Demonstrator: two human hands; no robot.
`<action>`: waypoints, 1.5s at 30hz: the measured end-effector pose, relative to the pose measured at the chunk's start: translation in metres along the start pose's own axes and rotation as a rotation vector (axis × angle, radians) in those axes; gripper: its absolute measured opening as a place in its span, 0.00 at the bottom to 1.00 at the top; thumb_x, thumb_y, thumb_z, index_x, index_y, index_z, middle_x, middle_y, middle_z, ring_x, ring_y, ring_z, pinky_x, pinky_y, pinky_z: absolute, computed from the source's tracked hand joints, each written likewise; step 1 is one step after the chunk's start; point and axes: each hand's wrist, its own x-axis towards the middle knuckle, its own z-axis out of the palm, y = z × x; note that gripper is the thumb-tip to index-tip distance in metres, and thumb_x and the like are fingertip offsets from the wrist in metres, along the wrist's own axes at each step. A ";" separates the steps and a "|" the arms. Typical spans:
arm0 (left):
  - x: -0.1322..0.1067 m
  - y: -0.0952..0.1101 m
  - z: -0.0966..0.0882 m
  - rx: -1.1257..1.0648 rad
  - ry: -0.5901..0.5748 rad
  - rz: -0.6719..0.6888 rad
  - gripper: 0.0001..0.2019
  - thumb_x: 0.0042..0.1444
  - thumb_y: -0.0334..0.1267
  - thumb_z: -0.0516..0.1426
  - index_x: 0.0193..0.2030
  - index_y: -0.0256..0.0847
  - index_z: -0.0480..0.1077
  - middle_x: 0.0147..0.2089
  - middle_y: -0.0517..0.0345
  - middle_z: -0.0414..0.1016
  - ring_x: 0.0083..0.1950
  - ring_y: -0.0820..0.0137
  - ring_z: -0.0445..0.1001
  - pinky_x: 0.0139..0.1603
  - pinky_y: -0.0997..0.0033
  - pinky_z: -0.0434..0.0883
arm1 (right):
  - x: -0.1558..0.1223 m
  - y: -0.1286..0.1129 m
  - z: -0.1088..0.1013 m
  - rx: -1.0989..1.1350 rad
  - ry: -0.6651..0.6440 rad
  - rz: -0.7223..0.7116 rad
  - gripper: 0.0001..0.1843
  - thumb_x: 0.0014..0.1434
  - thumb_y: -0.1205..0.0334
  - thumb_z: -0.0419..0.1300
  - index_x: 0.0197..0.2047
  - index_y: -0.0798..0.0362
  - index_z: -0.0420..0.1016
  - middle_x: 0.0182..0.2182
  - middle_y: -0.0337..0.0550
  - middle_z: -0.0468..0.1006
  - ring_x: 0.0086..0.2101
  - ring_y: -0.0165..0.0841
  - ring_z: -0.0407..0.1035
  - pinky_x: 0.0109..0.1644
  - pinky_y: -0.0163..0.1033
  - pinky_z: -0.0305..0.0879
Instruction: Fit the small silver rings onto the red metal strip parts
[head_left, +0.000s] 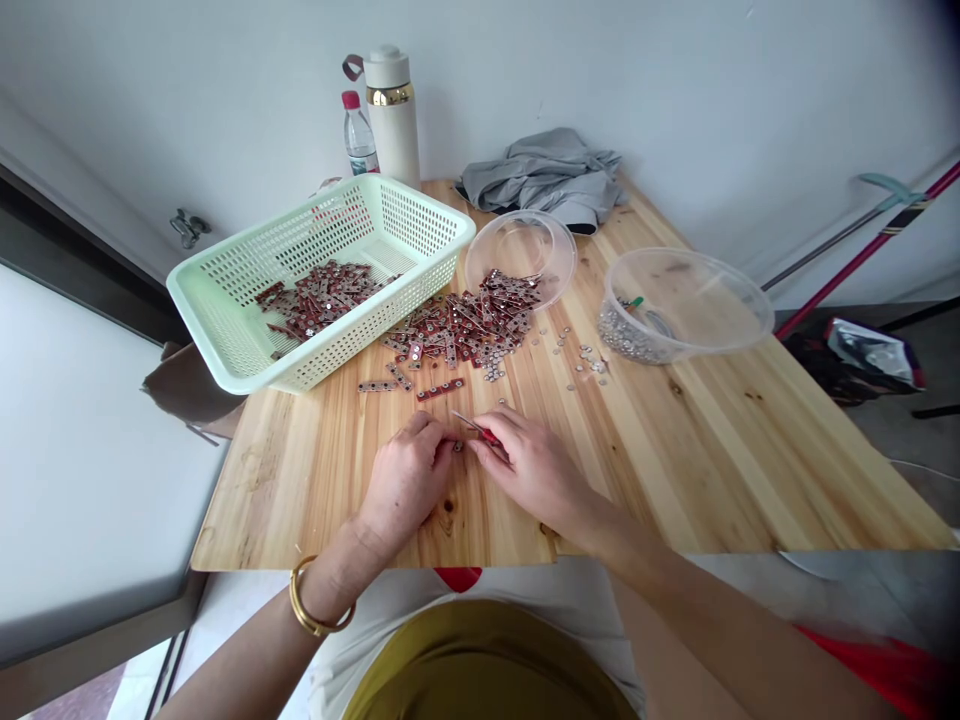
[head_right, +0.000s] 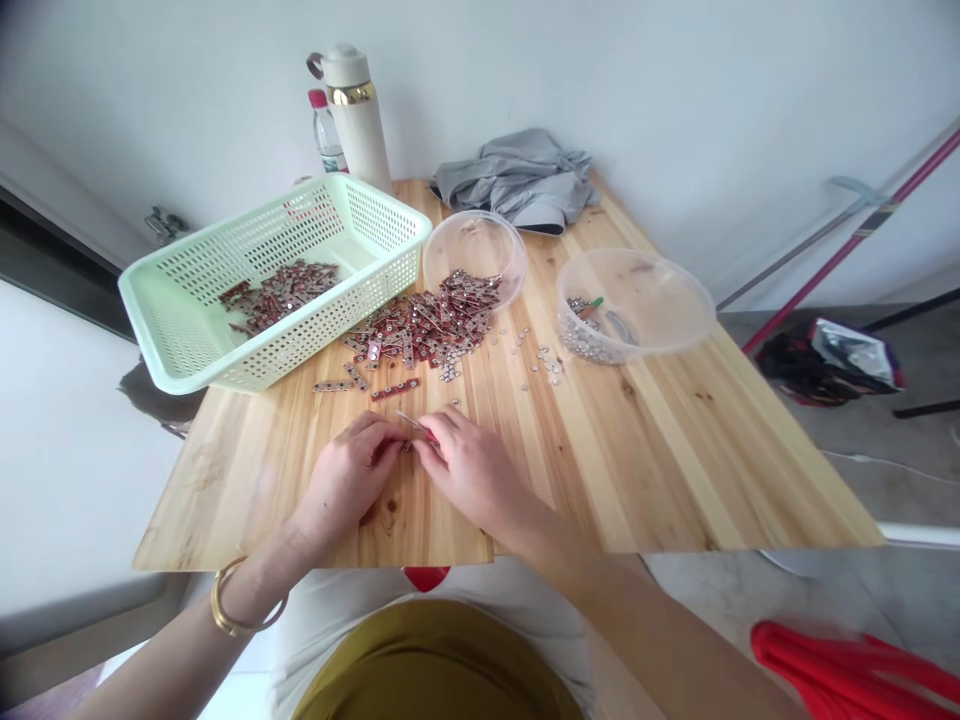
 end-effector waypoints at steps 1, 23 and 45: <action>0.000 0.000 0.000 0.002 0.008 -0.004 0.09 0.61 0.29 0.52 0.39 0.41 0.74 0.40 0.55 0.74 0.39 0.69 0.76 0.42 0.70 0.73 | -0.002 -0.001 -0.001 0.024 0.024 0.015 0.07 0.65 0.65 0.55 0.47 0.51 0.69 0.40 0.46 0.76 0.39 0.37 0.72 0.43 0.41 0.68; 0.011 0.005 -0.005 -0.103 -0.030 -0.158 0.06 0.53 0.26 0.57 0.33 0.40 0.74 0.34 0.57 0.78 0.35 0.69 0.75 0.37 0.70 0.69 | -0.032 -0.021 0.003 -0.040 0.073 0.044 0.17 0.67 0.67 0.49 0.55 0.49 0.71 0.40 0.48 0.73 0.35 0.35 0.74 0.38 0.40 0.74; 0.012 0.004 -0.008 -0.103 -0.006 -0.161 0.08 0.52 0.24 0.58 0.30 0.39 0.76 0.32 0.58 0.79 0.35 0.71 0.76 0.38 0.73 0.69 | -0.037 -0.024 0.015 -0.320 -0.015 0.019 0.23 0.65 0.72 0.48 0.61 0.54 0.67 0.40 0.48 0.73 0.33 0.34 0.72 0.29 0.36 0.69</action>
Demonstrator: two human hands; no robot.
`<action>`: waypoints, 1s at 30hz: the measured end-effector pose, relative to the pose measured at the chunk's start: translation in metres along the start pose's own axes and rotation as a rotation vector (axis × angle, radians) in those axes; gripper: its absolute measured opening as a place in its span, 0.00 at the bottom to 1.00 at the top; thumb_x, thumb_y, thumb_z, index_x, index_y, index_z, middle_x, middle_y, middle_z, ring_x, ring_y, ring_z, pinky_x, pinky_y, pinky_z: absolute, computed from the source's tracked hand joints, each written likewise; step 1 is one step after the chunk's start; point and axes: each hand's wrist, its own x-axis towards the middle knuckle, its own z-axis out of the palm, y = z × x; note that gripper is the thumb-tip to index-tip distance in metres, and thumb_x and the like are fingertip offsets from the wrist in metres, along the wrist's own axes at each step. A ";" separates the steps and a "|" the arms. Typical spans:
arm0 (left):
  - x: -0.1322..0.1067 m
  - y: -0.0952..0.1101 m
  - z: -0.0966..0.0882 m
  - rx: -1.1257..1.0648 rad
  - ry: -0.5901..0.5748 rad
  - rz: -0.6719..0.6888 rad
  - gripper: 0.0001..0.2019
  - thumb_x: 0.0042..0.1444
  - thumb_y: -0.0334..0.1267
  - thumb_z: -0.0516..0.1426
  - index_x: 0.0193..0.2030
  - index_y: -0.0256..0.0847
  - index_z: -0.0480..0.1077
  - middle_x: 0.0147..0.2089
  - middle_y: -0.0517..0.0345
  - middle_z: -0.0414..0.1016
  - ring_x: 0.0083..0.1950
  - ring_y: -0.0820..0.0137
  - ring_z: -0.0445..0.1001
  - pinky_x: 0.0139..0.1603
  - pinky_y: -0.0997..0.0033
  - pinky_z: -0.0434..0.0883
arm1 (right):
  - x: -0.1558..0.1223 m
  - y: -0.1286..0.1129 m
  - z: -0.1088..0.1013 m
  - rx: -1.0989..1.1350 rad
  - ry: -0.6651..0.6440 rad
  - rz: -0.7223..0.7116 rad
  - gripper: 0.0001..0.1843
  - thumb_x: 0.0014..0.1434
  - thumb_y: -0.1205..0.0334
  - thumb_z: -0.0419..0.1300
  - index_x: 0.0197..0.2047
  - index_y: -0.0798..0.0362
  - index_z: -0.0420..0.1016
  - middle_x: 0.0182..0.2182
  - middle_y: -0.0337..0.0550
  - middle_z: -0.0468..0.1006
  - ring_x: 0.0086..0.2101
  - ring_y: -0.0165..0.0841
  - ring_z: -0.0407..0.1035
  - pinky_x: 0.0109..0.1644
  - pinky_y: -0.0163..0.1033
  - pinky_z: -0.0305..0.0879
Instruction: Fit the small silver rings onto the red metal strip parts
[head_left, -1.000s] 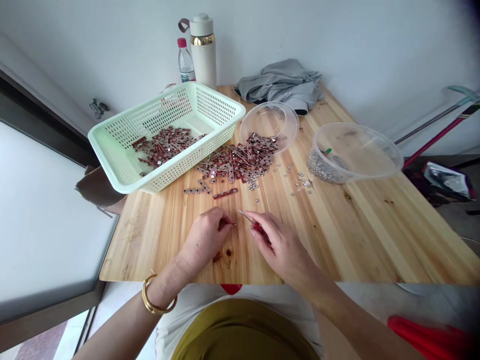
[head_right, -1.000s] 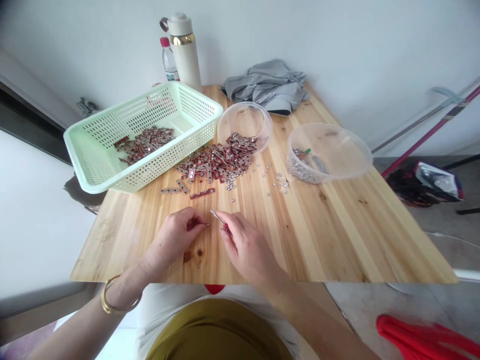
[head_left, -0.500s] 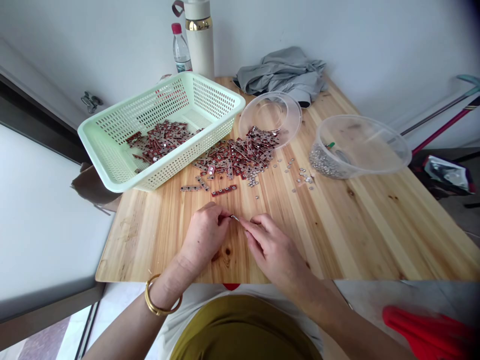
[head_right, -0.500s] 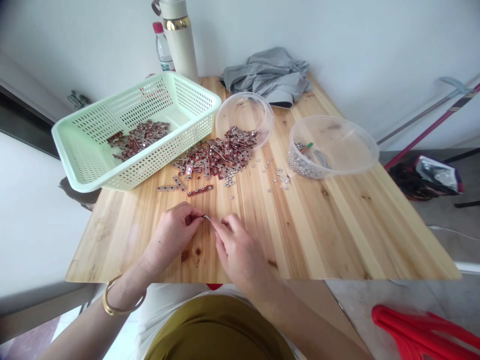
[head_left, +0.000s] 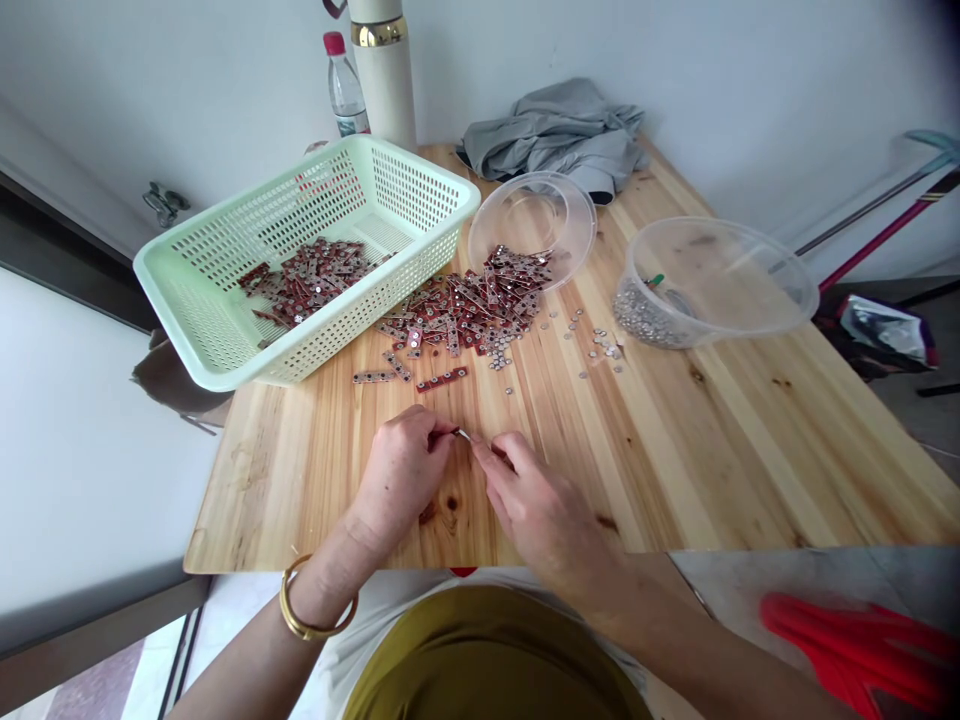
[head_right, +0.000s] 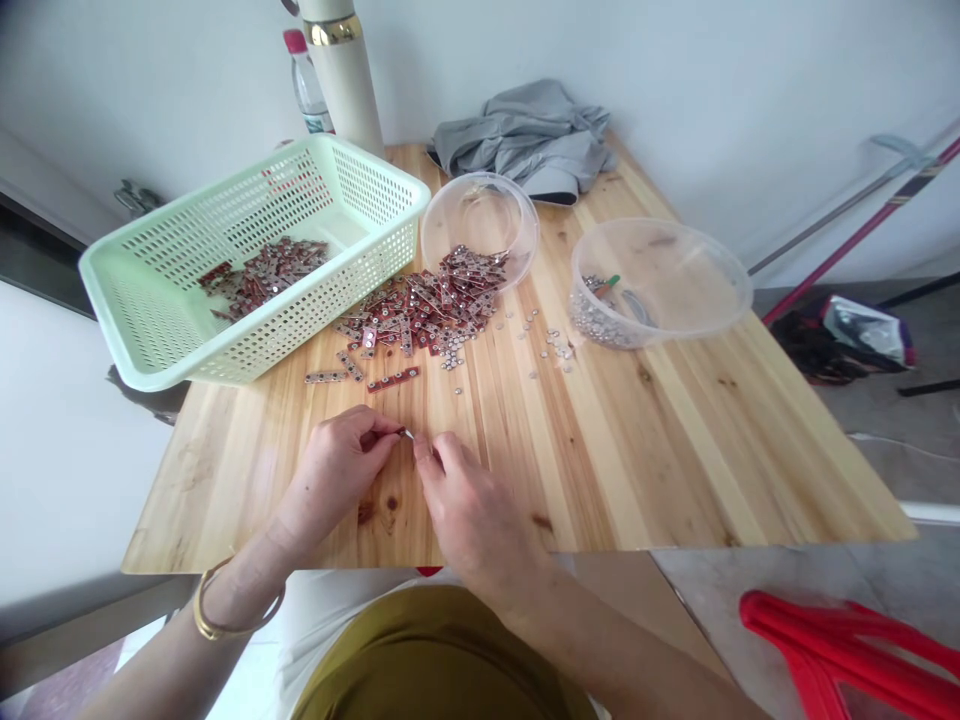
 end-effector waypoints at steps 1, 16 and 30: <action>0.000 0.001 0.000 0.004 0.001 -0.002 0.08 0.52 0.24 0.58 0.31 0.39 0.76 0.33 0.58 0.79 0.35 0.71 0.76 0.38 0.73 0.69 | 0.001 0.001 -0.001 0.019 -0.003 0.002 0.22 0.65 0.72 0.48 0.61 0.54 0.67 0.40 0.48 0.73 0.33 0.34 0.72 0.30 0.37 0.70; 0.001 0.001 -0.001 0.012 -0.006 0.009 0.07 0.53 0.24 0.58 0.32 0.38 0.77 0.33 0.57 0.79 0.34 0.70 0.76 0.37 0.73 0.70 | 0.008 0.004 -0.006 0.120 -0.023 -0.013 0.20 0.65 0.71 0.48 0.58 0.56 0.69 0.38 0.47 0.72 0.33 0.34 0.73 0.32 0.38 0.72; 0.018 0.007 -0.080 0.172 0.472 0.280 0.08 0.60 0.32 0.56 0.42 0.42 0.77 0.41 0.57 0.76 0.32 0.74 0.71 0.34 0.72 0.70 | 0.014 0.031 -0.022 0.400 0.284 0.087 0.14 0.67 0.68 0.47 0.53 0.52 0.67 0.41 0.48 0.74 0.42 0.36 0.72 0.45 0.41 0.69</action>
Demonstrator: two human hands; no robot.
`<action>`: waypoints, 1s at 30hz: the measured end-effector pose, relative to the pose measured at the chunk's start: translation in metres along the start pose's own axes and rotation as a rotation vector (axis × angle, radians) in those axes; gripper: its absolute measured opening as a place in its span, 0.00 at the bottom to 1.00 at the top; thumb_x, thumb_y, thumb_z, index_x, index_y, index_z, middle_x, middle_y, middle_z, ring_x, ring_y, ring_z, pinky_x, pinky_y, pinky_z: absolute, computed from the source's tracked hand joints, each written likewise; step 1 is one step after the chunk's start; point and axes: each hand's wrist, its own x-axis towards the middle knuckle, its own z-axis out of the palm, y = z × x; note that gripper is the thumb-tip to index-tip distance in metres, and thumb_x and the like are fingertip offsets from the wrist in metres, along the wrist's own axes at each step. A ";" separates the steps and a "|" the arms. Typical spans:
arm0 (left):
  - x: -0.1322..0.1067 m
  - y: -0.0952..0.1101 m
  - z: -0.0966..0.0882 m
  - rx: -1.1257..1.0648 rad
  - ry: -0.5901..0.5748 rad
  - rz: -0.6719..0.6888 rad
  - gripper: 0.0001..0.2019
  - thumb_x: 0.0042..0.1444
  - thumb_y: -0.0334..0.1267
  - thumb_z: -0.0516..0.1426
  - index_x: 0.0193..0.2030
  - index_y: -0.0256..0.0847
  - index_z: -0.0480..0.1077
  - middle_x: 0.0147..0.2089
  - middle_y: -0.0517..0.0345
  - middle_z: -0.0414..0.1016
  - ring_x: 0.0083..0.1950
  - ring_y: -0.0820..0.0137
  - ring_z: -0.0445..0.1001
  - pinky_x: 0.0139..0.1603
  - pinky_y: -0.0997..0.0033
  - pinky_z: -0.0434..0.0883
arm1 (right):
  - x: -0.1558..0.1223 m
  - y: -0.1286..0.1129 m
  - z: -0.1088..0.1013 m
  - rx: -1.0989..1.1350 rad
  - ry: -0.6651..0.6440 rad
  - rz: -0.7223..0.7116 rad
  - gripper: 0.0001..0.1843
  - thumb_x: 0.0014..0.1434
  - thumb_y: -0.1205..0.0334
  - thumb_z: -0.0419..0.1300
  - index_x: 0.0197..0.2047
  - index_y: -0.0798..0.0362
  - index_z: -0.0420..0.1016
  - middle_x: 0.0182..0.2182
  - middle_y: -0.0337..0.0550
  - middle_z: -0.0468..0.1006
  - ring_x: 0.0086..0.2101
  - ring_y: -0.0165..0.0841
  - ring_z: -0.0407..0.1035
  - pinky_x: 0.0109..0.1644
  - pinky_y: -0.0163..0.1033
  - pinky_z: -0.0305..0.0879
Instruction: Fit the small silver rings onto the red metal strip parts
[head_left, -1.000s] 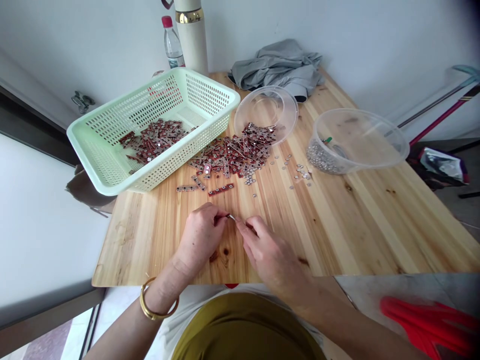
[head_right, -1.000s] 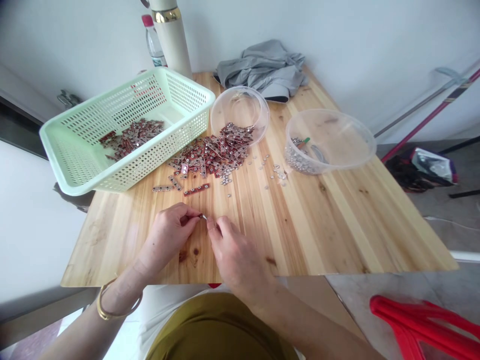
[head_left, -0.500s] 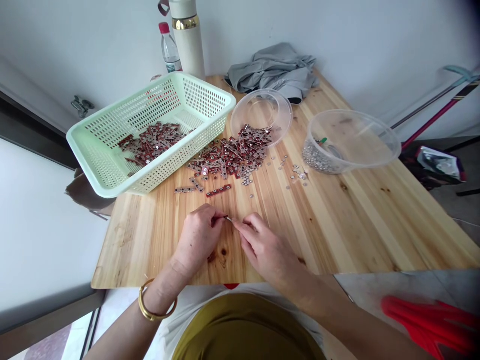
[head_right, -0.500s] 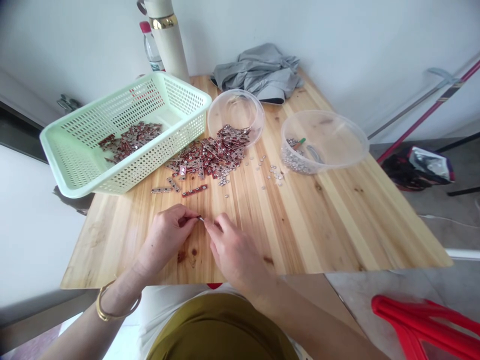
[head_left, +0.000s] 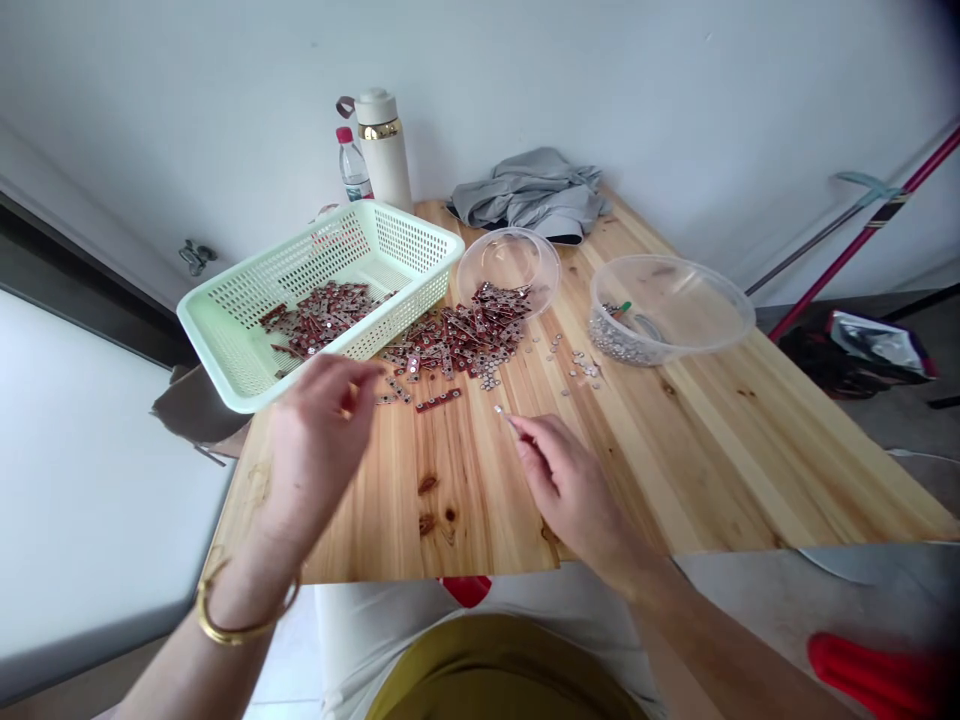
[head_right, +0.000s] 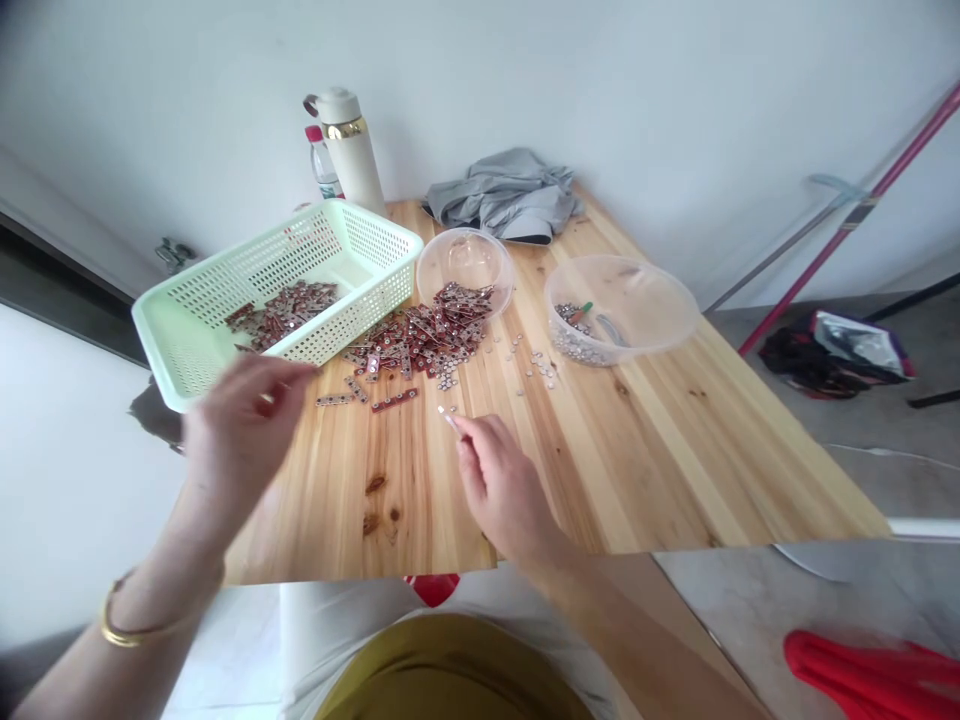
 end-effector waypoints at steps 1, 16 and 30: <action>0.013 -0.004 -0.010 0.089 0.090 0.008 0.10 0.61 0.33 0.56 0.47 0.43 0.76 0.45 0.55 0.75 0.33 0.74 0.71 0.37 0.71 0.70 | 0.005 0.005 -0.004 -0.024 0.023 0.025 0.13 0.68 0.67 0.47 0.51 0.52 0.67 0.41 0.48 0.75 0.41 0.36 0.72 0.45 0.41 0.69; -0.004 0.007 0.074 0.275 -0.584 -0.036 0.07 0.61 0.34 0.54 0.40 0.39 0.73 0.48 0.48 0.74 0.37 0.65 0.76 0.32 0.68 0.70 | 0.058 0.040 0.003 -0.203 -0.288 0.069 0.05 0.61 0.68 0.57 0.33 0.52 0.71 0.34 0.42 0.74 0.35 0.33 0.70 0.39 0.37 0.62; -0.024 0.003 0.074 -0.678 -0.516 -0.682 0.04 0.54 0.37 0.54 0.36 0.41 0.64 0.23 0.66 0.69 0.18 0.77 0.64 0.19 0.77 0.59 | 0.042 0.032 0.003 -0.153 -0.239 -0.016 0.06 0.62 0.71 0.56 0.35 0.52 0.71 0.34 0.43 0.75 0.36 0.34 0.71 0.40 0.38 0.64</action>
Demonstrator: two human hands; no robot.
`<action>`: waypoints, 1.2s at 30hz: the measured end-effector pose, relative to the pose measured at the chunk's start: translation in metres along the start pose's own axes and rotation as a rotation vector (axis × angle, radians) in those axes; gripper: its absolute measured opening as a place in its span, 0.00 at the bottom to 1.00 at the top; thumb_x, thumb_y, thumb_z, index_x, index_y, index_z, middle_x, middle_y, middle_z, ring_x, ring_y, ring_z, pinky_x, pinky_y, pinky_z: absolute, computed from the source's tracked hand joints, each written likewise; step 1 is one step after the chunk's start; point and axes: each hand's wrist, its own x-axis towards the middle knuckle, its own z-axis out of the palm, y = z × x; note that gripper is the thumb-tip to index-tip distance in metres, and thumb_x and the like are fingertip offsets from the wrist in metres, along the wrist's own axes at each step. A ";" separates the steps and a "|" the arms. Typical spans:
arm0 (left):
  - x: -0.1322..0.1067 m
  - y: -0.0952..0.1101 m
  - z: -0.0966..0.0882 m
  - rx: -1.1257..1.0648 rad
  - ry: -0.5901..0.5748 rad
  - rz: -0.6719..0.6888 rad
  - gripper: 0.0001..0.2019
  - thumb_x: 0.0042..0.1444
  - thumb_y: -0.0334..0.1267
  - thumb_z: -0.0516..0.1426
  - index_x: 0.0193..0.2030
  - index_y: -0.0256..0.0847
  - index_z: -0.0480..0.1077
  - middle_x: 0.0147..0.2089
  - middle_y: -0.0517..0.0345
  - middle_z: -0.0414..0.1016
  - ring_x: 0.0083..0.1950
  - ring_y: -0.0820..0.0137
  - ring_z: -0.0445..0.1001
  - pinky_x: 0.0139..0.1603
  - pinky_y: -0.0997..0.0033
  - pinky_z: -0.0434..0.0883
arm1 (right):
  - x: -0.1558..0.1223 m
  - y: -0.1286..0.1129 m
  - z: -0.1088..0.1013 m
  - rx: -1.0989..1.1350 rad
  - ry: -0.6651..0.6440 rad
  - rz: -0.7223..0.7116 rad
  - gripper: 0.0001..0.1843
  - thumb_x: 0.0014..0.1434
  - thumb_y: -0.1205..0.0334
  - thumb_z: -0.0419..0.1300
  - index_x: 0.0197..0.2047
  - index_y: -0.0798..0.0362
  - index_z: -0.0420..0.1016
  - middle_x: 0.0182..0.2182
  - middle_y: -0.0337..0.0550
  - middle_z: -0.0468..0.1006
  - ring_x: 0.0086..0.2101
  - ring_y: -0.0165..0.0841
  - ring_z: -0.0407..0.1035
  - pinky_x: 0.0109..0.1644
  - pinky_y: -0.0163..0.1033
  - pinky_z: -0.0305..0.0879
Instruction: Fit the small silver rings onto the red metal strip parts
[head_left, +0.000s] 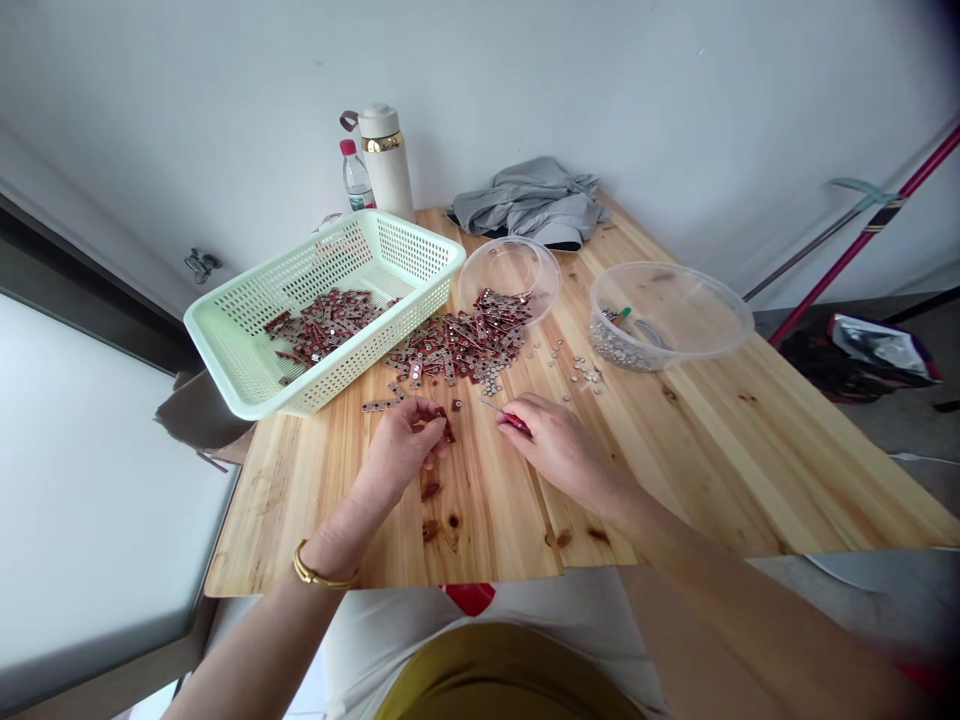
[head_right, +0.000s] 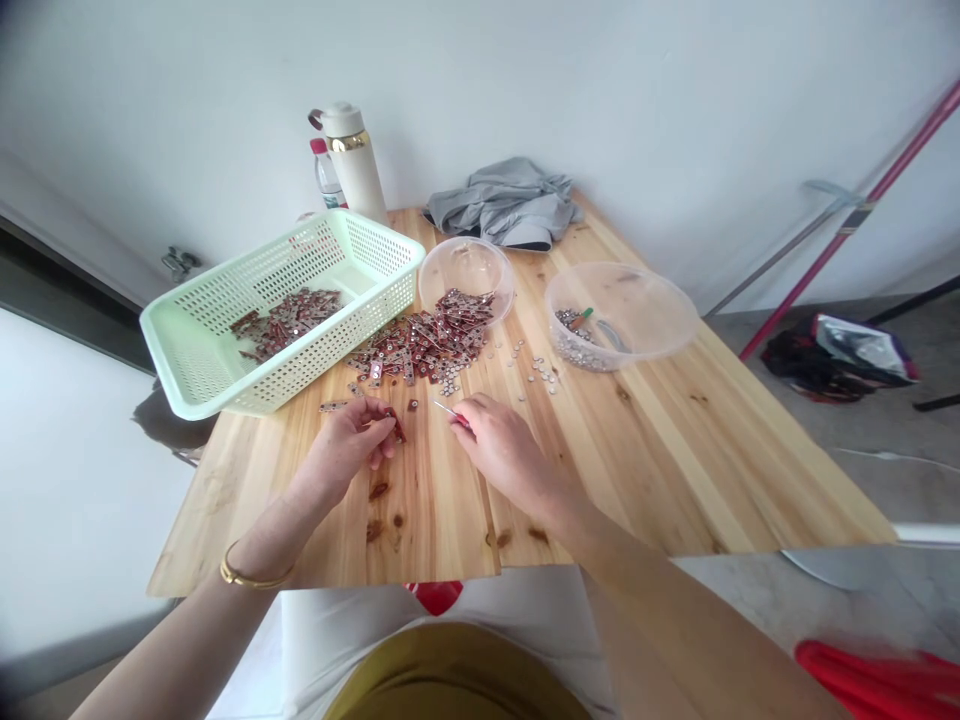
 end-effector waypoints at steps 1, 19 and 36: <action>-0.002 -0.002 0.000 -0.017 0.005 -0.019 0.05 0.54 0.38 0.55 0.36 0.41 0.64 0.21 0.67 0.68 0.18 0.77 0.63 0.19 0.77 0.58 | -0.002 0.001 0.000 0.005 -0.010 -0.007 0.06 0.62 0.70 0.56 0.34 0.52 0.71 0.34 0.42 0.75 0.36 0.34 0.71 0.40 0.38 0.64; -0.018 -0.012 -0.010 0.663 0.150 0.296 0.03 0.54 0.31 0.55 0.32 0.40 0.70 0.32 0.57 0.75 0.33 0.70 0.72 0.34 0.71 0.66 | 0.006 0.000 -0.012 -0.020 -0.130 0.064 0.07 0.59 0.70 0.58 0.29 0.52 0.70 0.30 0.40 0.72 0.31 0.31 0.67 0.36 0.36 0.60; -0.016 -0.004 -0.005 0.840 0.009 0.269 0.04 0.56 0.32 0.55 0.36 0.41 0.71 0.38 0.56 0.73 0.34 0.68 0.73 0.34 0.70 0.66 | 0.021 -0.014 0.015 0.076 -0.042 -0.119 0.07 0.62 0.69 0.56 0.33 0.52 0.71 0.33 0.41 0.73 0.33 0.32 0.68 0.38 0.36 0.62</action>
